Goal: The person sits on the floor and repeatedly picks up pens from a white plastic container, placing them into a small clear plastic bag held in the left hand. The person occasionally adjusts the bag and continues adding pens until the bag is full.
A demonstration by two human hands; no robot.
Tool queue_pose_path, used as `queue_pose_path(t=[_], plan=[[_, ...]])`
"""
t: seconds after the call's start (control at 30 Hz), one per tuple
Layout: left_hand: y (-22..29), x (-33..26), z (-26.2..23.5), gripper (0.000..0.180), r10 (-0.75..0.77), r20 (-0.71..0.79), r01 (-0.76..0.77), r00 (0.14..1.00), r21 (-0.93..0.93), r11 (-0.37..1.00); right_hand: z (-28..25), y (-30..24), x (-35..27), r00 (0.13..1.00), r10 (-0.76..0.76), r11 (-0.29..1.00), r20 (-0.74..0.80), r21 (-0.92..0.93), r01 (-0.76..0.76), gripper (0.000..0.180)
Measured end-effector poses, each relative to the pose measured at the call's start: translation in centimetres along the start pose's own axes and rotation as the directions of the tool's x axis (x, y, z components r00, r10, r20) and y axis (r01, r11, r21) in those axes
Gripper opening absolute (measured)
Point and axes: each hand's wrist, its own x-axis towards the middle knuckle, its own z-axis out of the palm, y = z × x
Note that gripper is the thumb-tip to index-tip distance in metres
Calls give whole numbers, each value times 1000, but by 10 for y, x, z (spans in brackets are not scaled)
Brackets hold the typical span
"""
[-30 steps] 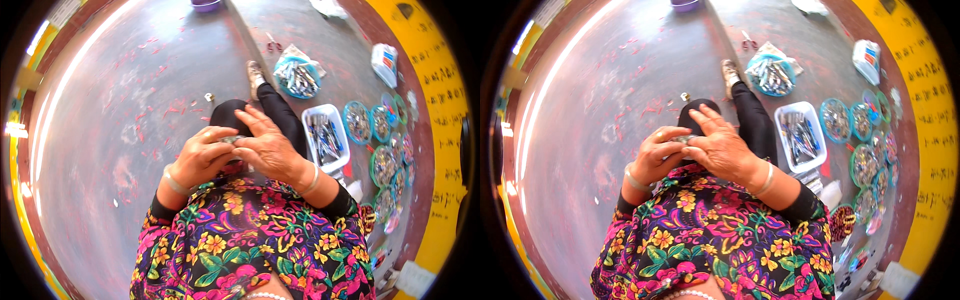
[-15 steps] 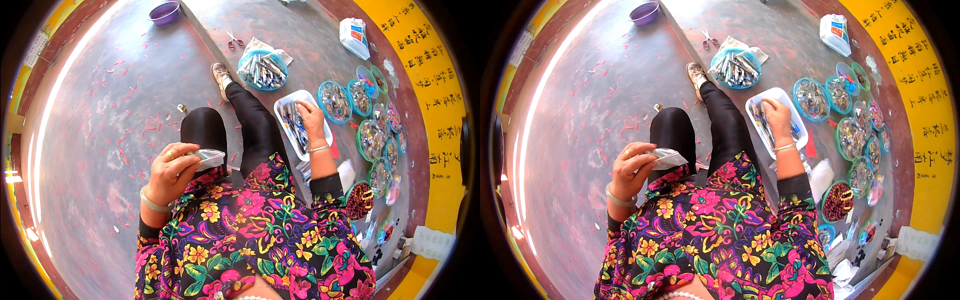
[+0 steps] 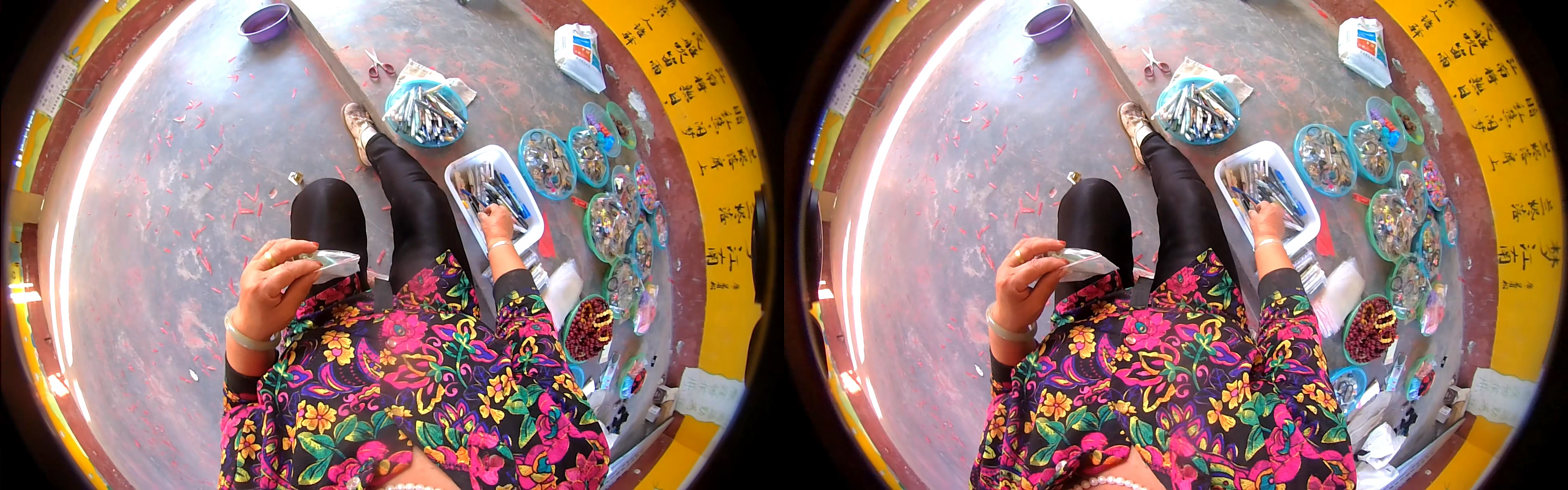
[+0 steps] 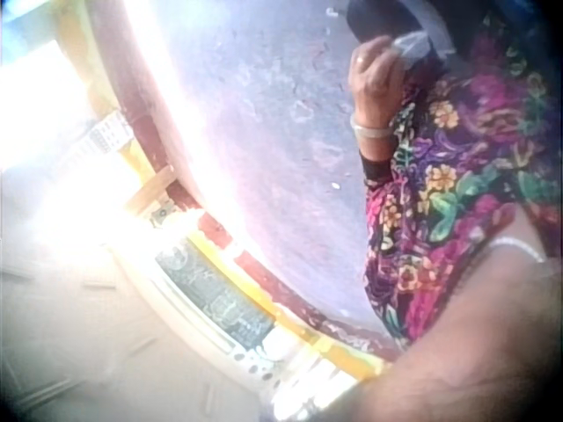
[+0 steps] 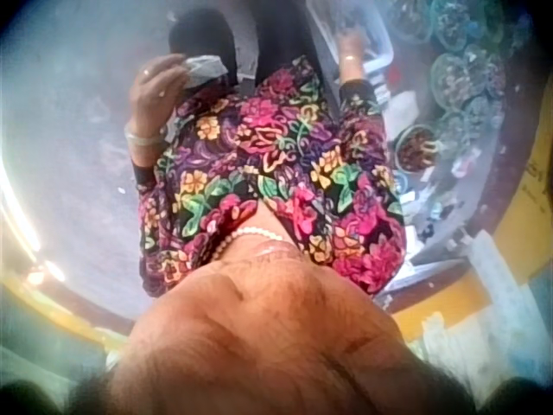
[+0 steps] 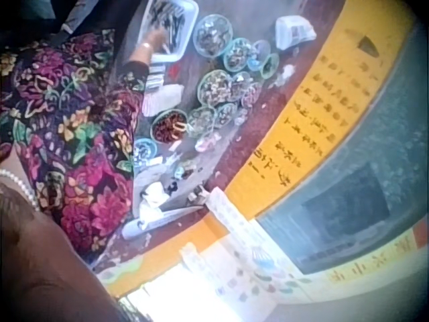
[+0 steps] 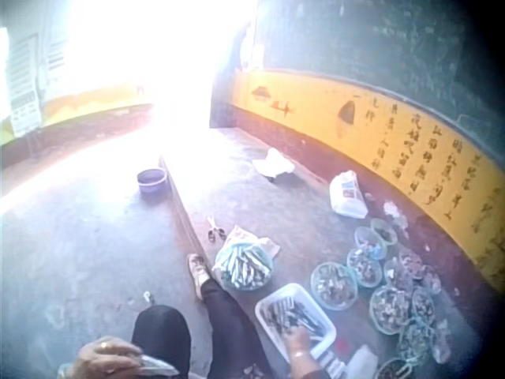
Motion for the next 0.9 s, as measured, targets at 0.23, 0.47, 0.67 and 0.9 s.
queue_pose_path(t=[0.23,0.47,0.67,0.9], plan=[[2,-1,-3,15,-4,12,4,1000,3,1000,-2,9,-1,998,13,994,-65,107,-6,17],[1,0,-1,12,21,-2,-21,1000,-7,1000,-44,40,8,964,264,455,9,881,-133,12],[-2,-4,-2,13,20,-4,-20,1000,-16,1000,-118,-41,-30,931,133,-49,341,940,-337,36],[-10,-7,-6,13,86,-24,-87,996,-33,996,-144,-124,-107,763,-299,106,572,815,-570,16]])
